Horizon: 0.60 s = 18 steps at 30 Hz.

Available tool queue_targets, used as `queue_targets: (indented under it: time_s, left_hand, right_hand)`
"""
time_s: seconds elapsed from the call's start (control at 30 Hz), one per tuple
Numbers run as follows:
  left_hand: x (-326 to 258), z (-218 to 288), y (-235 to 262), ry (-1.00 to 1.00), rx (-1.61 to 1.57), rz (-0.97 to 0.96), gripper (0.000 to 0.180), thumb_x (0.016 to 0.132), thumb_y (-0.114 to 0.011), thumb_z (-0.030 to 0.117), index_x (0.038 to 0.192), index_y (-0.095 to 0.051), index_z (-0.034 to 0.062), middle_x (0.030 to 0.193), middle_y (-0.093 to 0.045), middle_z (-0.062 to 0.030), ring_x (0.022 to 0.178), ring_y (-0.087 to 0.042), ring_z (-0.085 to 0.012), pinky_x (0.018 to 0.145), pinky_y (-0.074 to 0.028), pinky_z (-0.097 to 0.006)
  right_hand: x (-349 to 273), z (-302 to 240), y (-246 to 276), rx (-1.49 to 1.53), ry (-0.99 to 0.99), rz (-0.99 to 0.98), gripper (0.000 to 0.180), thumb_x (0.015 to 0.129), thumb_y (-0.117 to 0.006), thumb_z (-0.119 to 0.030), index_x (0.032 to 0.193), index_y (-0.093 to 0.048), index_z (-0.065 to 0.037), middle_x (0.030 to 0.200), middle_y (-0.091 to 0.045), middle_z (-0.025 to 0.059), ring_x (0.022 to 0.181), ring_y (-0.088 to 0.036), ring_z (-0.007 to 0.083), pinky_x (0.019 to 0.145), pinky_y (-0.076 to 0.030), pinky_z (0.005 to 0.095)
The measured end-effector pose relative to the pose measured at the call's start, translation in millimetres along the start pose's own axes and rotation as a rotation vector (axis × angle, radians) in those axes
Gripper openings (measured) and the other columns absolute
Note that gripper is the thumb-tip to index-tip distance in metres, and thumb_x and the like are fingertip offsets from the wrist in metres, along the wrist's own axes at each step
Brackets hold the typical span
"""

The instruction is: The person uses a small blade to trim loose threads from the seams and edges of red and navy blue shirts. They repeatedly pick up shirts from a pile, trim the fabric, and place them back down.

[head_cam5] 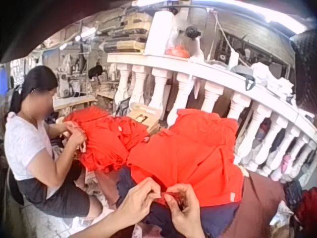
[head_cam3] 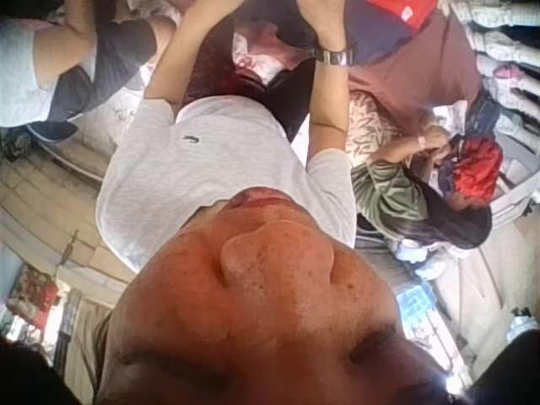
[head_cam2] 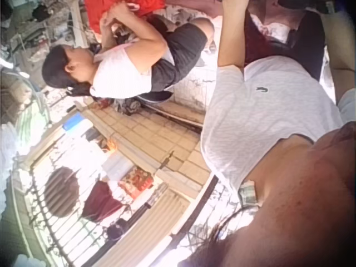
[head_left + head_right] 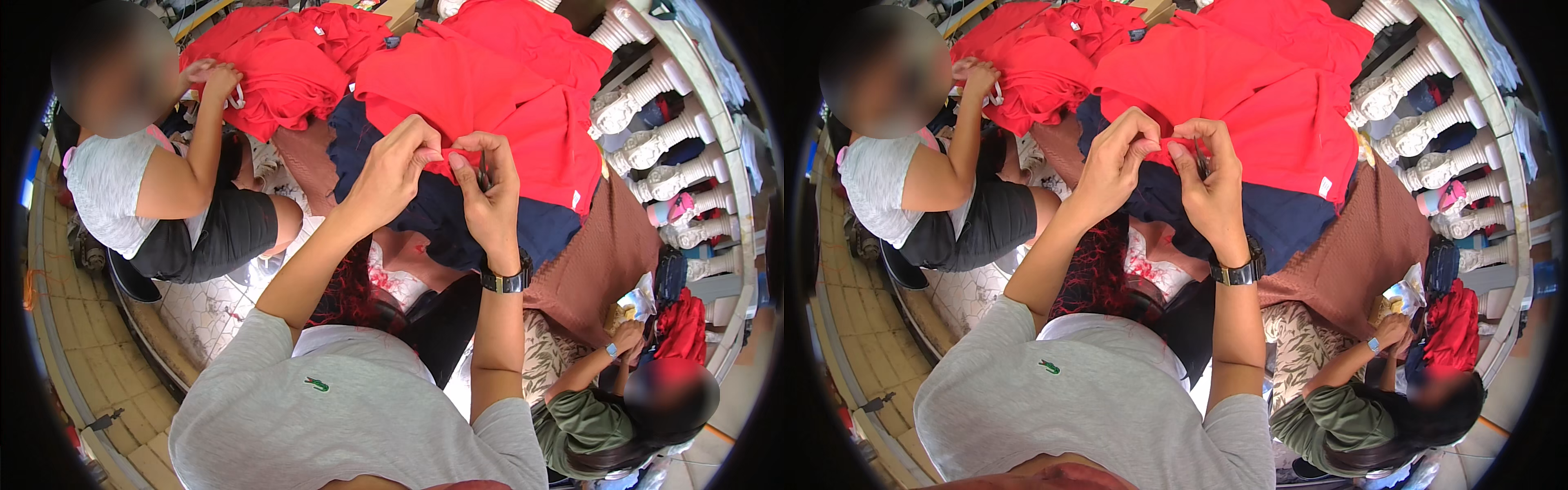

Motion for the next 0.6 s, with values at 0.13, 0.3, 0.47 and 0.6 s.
queue_targets:
  time_s: [0.13, 0.3, 0.47, 0.6]
  left_hand:
    - [-9, -17, 2, 0.122, -0.512, 0.112, 0.006, 0.101, -0.059, 0.005, 0.105, -0.056, 0.0032, 0.093, -0.062, -0.0037, 0.088, -0.059, -0.0117, 0.082, -0.048, -0.029]
    - [-10, -12, -7, 0.200, -0.358, -0.003, 0.017, 0.098, -0.063, 0.004, 0.114, -0.057, 0.0010, 0.099, -0.064, -0.0038, 0.094, -0.062, -0.0112, 0.089, -0.049, -0.027]
    - [-10, -13, -1, 0.194, -0.241, 0.015, 0.011, 0.098, -0.063, 0.005, 0.106, -0.057, -0.0006, 0.094, -0.064, -0.0028, 0.089, -0.060, -0.0085, 0.083, -0.050, -0.025]
    - [-8, -15, -5, 0.189, -0.098, -0.048, 0.007, 0.100, -0.058, 0.003, 0.099, -0.052, -0.0002, 0.085, -0.057, -0.0013, 0.079, -0.052, -0.0081, 0.074, -0.045, -0.024]
  right_hand:
    - [0, 4, 1, 0.109, -0.003, 0.007, 0.020, 0.095, -0.063, 0.003, 0.114, -0.056, -0.001, 0.106, -0.061, 0.0057, 0.103, -0.059, 0.0123, 0.092, -0.048, 0.0268]
    - [2, 2, 1, 0.118, -0.027, 0.006, 0.019, 0.096, -0.063, 0.003, 0.113, -0.056, -0.001, 0.107, -0.061, 0.0060, 0.104, -0.058, 0.0122, 0.093, -0.047, 0.0267]
    - [1, -1, -1, 0.087, -0.054, -0.014, 0.017, 0.095, -0.064, 0.003, 0.110, -0.058, -0.001, 0.107, -0.060, 0.0060, 0.102, -0.058, 0.0119, 0.090, -0.048, 0.0266]
    - [-2, -6, 4, -0.136, -0.096, 0.012, 0.018, 0.095, -0.063, 0.001, 0.112, -0.060, -0.002, 0.103, -0.061, 0.0067, 0.091, -0.062, 0.0159, 0.076, -0.049, 0.0301]
Point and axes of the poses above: each hand's wrist, its own x-axis towards the middle knuckle, its own y-axis out of the back of the hand, z = x × y, the point moved 9 cm from there along x, towards the middle knuckle
